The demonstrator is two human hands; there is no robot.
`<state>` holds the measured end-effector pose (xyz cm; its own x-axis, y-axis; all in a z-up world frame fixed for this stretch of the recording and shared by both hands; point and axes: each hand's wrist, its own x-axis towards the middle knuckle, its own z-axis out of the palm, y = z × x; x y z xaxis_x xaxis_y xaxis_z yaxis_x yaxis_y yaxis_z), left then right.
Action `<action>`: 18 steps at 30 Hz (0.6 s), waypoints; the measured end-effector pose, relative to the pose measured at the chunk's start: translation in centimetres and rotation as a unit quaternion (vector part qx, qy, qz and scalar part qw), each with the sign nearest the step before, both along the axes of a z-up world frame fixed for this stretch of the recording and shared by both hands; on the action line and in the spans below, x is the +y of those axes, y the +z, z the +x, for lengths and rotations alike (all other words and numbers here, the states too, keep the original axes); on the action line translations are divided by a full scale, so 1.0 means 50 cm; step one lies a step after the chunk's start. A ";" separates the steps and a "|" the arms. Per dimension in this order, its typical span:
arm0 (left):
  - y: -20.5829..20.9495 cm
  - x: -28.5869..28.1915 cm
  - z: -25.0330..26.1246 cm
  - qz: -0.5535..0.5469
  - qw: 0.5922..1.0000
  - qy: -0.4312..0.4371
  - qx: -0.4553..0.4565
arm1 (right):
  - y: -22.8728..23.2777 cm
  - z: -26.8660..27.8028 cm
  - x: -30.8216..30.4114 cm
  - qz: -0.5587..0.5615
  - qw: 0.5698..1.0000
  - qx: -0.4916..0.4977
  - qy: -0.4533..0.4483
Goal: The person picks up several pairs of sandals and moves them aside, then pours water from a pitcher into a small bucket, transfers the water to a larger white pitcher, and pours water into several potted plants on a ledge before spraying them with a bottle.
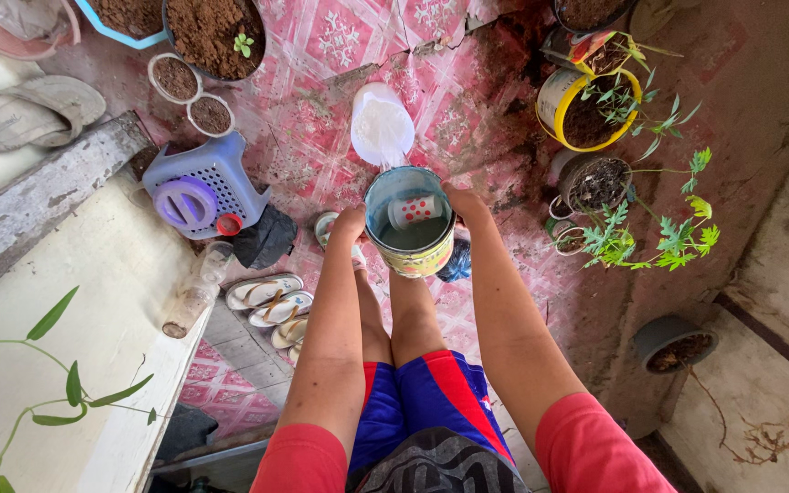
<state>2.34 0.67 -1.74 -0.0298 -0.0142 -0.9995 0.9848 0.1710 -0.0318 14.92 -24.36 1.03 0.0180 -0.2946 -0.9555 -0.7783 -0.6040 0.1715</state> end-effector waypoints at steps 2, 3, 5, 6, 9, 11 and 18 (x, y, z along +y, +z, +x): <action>0.005 0.001 0.003 0.003 1.000 -0.007 0.005 | -0.002 -0.001 0.002 0.001 1.000 0.002 -0.007; 0.007 0.002 0.006 0.005 1.000 -0.013 0.012 | -0.004 0.000 0.002 0.001 1.000 0.001 -0.007; 0.011 0.004 0.013 0.003 1.000 -0.013 0.020 | -0.007 0.001 0.003 -0.006 1.000 0.016 0.001; 0.013 0.004 0.015 0.000 1.000 -0.012 0.029 | -0.009 0.000 0.002 -0.006 1.000 0.016 0.002; 0.015 0.006 0.019 -0.009 1.000 -0.006 0.028 | -0.013 0.002 0.002 0.007 1.000 0.016 -0.019; 0.014 0.007 0.019 -0.009 1.000 -0.008 0.028 | -0.013 0.004 0.001 0.011 0.999 0.022 -0.023; 0.004 0.015 0.018 -0.034 0.999 -0.025 0.021 | -0.016 0.017 0.007 0.020 0.999 0.027 -0.002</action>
<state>3.26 1.45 -1.55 -0.0734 -0.0786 -0.9942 0.9896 0.1179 -0.0824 15.77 -24.00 0.21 -0.0343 -0.2553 -0.9663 -0.7715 -0.6078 0.1880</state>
